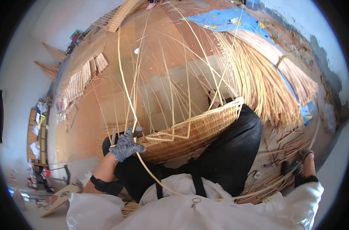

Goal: The recorder is weaving together long strips of wood or bamboo to form a large basket or mat.

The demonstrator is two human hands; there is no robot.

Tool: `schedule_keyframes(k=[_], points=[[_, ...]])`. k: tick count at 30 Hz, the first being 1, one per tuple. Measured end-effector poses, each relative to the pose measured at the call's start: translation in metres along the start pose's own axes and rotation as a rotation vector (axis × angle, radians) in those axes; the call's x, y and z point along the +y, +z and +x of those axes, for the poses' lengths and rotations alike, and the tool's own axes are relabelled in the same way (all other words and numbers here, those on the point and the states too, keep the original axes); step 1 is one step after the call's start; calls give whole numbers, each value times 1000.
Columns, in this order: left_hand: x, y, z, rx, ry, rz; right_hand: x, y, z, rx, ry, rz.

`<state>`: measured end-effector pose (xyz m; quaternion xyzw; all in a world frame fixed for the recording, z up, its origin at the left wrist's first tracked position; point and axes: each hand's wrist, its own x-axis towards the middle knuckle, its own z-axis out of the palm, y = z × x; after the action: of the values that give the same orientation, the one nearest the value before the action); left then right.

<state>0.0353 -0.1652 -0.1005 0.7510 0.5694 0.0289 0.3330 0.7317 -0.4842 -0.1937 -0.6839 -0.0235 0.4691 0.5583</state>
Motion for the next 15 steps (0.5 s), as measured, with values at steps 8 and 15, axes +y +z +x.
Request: schedule_keyframes(k=[8,15], points=[[41,-13,-2,-120,35,169,-13,274,-96,-846,-227,-846],[33,-3,4,-119,129,-53,45,387,-135,-839,-1107,-980]])
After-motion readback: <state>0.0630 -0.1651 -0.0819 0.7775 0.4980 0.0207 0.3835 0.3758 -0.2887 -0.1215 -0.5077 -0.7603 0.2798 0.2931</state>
